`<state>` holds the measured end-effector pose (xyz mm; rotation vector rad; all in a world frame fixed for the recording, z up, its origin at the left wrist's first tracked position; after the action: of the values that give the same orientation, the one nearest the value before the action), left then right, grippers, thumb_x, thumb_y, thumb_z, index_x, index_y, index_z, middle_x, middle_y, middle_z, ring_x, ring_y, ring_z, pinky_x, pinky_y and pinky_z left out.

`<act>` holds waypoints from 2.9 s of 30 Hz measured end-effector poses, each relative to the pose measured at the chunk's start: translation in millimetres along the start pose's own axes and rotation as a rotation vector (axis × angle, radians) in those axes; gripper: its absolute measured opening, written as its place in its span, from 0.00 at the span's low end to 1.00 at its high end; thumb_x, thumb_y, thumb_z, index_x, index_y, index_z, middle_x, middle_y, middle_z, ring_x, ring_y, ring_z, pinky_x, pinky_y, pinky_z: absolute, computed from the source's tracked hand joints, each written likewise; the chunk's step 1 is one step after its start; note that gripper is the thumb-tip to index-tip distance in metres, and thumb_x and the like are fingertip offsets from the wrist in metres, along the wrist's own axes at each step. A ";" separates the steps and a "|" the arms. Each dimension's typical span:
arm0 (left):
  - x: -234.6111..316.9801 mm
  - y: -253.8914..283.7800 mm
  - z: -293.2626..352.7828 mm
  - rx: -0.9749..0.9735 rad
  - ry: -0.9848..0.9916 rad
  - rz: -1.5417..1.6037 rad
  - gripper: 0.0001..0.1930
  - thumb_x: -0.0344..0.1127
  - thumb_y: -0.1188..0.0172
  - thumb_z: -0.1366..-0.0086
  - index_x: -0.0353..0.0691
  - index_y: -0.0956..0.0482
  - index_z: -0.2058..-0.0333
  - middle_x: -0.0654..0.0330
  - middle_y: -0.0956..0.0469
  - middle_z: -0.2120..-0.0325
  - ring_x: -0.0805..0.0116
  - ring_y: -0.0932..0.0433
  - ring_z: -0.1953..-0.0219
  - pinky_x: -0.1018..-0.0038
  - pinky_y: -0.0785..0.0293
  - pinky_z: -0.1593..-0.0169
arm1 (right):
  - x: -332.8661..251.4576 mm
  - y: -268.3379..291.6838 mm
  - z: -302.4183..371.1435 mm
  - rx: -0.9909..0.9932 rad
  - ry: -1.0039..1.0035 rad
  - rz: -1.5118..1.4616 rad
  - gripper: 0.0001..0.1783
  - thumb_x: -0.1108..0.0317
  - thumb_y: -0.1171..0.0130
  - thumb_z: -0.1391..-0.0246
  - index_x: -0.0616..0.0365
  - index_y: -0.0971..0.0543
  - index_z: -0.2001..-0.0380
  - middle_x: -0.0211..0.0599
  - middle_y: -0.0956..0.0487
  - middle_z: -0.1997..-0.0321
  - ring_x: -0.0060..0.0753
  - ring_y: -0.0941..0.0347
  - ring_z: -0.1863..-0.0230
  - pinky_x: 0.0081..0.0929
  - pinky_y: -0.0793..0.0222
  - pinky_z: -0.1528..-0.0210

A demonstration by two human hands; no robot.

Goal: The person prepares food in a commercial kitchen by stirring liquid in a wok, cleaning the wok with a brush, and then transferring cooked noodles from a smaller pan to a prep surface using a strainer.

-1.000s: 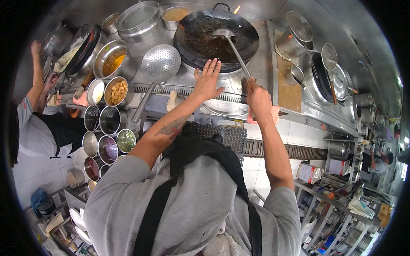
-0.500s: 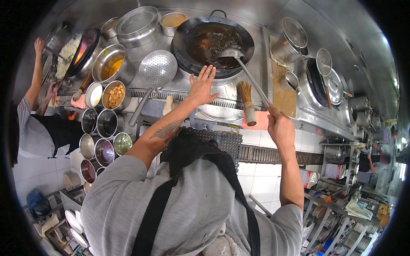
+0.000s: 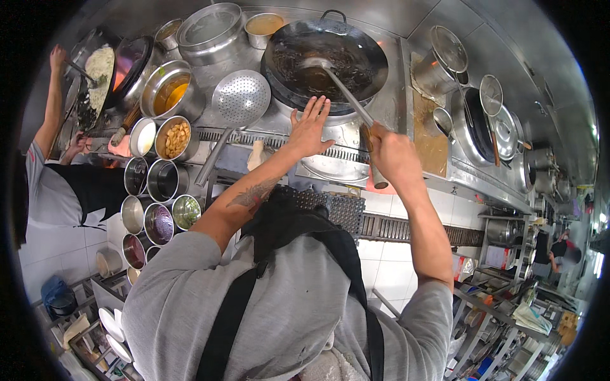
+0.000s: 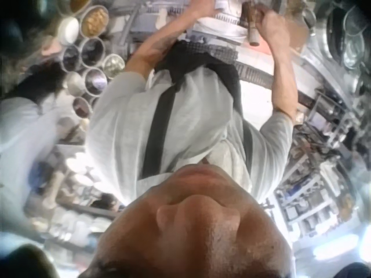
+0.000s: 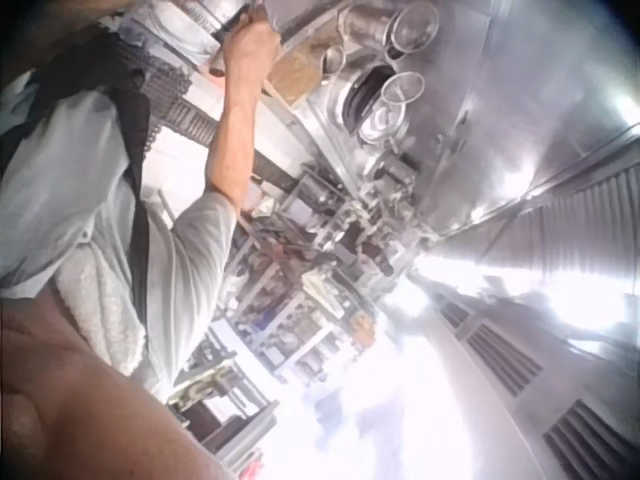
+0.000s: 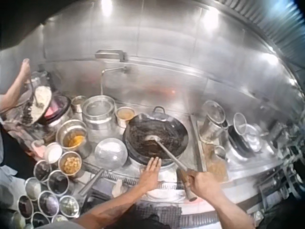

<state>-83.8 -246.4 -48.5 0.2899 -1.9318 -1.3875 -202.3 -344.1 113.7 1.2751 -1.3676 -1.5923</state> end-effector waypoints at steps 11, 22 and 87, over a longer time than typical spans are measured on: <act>-10.5 1.7 -3.0 0.092 0.021 0.014 0.48 0.49 0.31 0.48 0.42 0.47 0.33 0.57 0.46 0.34 0.59 0.52 0.30 0.40 0.48 0.39 | -13.8 -25.4 -74.8 0.142 0.076 0.027 0.14 0.65 0.46 0.42 0.57 0.20 0.56 0.57 0.20 0.70 0.61 0.22 0.66 0.50 0.25 0.61; -27.7 7.5 -61.6 0.241 -0.070 0.234 0.09 0.40 0.39 0.40 0.47 0.15 0.64 0.55 0.22 0.71 0.53 0.27 0.62 0.61 0.32 0.52 | 20.2 -57.2 -110.3 0.187 -0.005 0.119 0.18 0.64 0.48 0.42 0.57 0.23 0.50 0.58 0.20 0.70 0.60 0.21 0.66 0.51 0.25 0.62; -24.2 26.5 -21.0 0.393 0.005 0.329 0.14 0.36 0.32 0.49 0.42 0.31 0.73 0.58 0.25 0.46 0.55 0.31 0.42 0.52 0.33 0.50 | 47.3 -52.9 -62.0 0.157 -0.058 0.078 0.16 0.66 0.46 0.43 0.53 0.21 0.52 0.57 0.21 0.69 0.60 0.23 0.65 0.51 0.26 0.62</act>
<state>-46.7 -237.7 -32.0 0.1473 -2.1274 -0.7924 -152.0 -395.2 52.6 1.2585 -1.5861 -1.5040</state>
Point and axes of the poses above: each hand's wrist, its own z-axis away from the middle knuckle, its own y-axis out of the back of the hand, x = y × z, the point moved 10 cm from there along -z, towards the middle knuckle
